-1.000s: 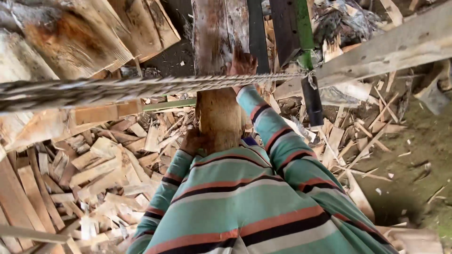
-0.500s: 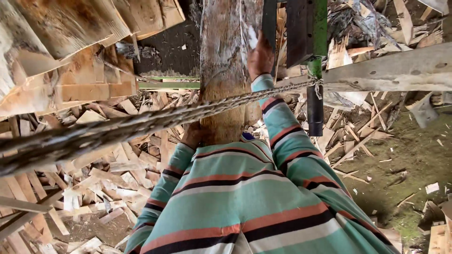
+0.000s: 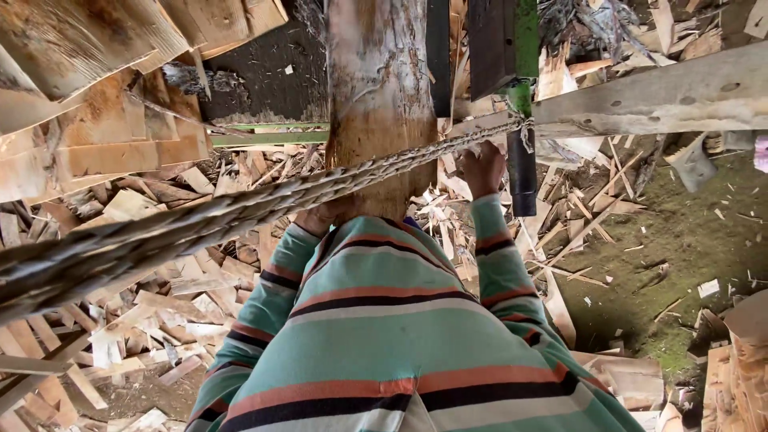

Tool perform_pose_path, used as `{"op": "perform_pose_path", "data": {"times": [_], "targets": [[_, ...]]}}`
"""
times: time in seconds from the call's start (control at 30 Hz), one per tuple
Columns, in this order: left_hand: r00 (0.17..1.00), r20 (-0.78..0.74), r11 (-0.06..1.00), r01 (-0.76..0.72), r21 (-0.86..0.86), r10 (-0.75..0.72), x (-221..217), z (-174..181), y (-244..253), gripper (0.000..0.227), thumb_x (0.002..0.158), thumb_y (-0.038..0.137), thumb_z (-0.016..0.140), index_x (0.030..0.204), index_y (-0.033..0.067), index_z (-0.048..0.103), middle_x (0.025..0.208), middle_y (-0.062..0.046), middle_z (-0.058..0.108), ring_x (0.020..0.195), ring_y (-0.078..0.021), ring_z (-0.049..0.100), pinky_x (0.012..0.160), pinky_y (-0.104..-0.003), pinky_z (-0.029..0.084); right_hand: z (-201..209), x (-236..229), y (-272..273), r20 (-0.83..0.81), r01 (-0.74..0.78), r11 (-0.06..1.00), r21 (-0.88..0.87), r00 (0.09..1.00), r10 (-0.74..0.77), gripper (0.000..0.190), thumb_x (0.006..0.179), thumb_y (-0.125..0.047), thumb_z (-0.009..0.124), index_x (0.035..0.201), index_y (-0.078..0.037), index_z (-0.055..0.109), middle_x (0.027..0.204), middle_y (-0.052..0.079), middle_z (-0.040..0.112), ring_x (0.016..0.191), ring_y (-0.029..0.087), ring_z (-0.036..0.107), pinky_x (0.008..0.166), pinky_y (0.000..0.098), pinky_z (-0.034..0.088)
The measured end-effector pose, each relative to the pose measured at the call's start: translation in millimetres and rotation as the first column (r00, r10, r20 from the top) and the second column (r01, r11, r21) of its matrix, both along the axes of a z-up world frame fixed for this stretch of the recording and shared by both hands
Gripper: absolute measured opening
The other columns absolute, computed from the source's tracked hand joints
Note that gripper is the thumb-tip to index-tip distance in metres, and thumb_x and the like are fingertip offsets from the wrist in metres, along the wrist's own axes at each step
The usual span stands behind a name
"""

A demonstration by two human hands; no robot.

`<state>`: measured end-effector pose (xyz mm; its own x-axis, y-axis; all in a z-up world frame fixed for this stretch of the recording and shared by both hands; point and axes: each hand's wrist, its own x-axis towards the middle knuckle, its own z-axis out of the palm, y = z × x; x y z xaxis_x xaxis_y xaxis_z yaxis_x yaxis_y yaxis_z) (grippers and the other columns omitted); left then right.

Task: Manually cutting and trimming large sheets of wood bark using a lever-operated shear.

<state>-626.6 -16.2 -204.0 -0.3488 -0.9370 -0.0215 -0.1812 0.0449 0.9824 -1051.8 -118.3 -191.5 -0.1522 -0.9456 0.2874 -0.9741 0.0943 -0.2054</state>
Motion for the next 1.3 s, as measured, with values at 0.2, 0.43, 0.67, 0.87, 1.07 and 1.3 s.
{"op": "perform_pose_path", "data": {"times": [0.2, 0.43, 0.67, 0.87, 1.07, 1.3], "targets": [[0.704, 0.668, 0.882, 0.130, -0.454, 0.240, -32, 39, -16, 0.032, 0.088, 0.031, 0.077, 0.118, 0.0214, 0.076, 0.126, -0.012, 0.069, 0.113, -0.0351, 0.063, 0.090, -0.047, 0.054, 64, 13, 19, 0.957, -0.078, 0.958, 0.276, -0.068, -0.281, 0.046, 0.098, -0.035, 0.069, 0.126, 0.001, 0.064, 0.116, 0.013, 0.070, 0.099, 0.026, 0.073, 0.081, 0.0369, 0.061], [0.847, 0.506, 0.855, 0.136, -0.501, 0.162, -42, 62, -19, 0.033, 0.082, 0.011, 0.079, 0.116, 0.0150, 0.078, 0.108, -0.017, 0.069, 0.099, -0.0379, 0.067, 0.083, -0.046, 0.054, 31, 40, 33, 0.941, -0.337, 0.881, 0.333, 0.169, -0.291, 0.031, 0.101, -0.022, 0.068, 0.120, 0.003, 0.066, 0.107, 0.010, 0.064, 0.085, 0.019, 0.063, 0.069, 0.0353, 0.052], [0.765, 0.563, 0.837, 0.058, -0.545, 0.314, -37, 19, 6, 0.031, 0.083, 0.011, 0.071, 0.113, 0.0175, 0.077, 0.103, -0.013, 0.071, 0.093, -0.0352, 0.068, 0.077, -0.047, 0.055, 102, 79, 31, 0.891, -0.169, 0.986, 0.007, 0.449, 0.071, 0.021, 0.100, -0.018, 0.071, 0.100, 0.001, 0.062, 0.079, 0.006, 0.063, 0.072, 0.011, 0.052, 0.065, 0.0301, 0.046], [0.945, -0.076, 0.948, -0.315, 0.037, 0.317, -62, 75, -12, 0.024, 0.091, 0.014, 0.068, 0.114, 0.0092, 0.068, 0.101, -0.013, 0.073, 0.088, -0.0340, 0.071, 0.076, -0.040, 0.056, 51, 75, 26, 0.971, -0.079, 0.996, 0.037, 0.240, -0.017, 0.021, 0.097, -0.018, 0.072, 0.103, 0.001, 0.067, 0.095, 0.001, 0.068, 0.087, 0.009, 0.059, 0.077, 0.0279, 0.050], [0.967, -0.042, 0.961, -0.243, 0.134, 0.250, -77, 12, -40, 0.019, 0.100, 0.020, 0.070, 0.106, 0.0023, 0.071, 0.090, -0.014, 0.074, 0.082, -0.0315, 0.067, 0.071, -0.044, 0.057, 86, 35, 19, 0.958, -0.022, 0.969, 0.247, 0.157, -0.241, 0.035, 0.092, -0.022, 0.071, 0.122, -0.005, 0.067, 0.111, 0.005, 0.071, 0.088, 0.014, 0.065, 0.078, 0.0330, 0.055], [0.954, -0.008, 0.947, -0.296, 0.126, 0.300, -94, -23, -124, 0.016, 0.095, 0.017, 0.072, 0.100, 0.0025, 0.069, 0.085, -0.011, 0.071, 0.077, -0.0272, 0.065, 0.066, -0.042, 0.056, 261, 5, 24, 0.698, -0.336, 0.920, 0.203, -0.609, -0.376, 0.066, 0.086, -0.049, 0.067, 0.125, 0.004, 0.058, 0.098, 0.021, 0.072, 0.077, 0.025, 0.071, 0.069, 0.0406, 0.062]]}}
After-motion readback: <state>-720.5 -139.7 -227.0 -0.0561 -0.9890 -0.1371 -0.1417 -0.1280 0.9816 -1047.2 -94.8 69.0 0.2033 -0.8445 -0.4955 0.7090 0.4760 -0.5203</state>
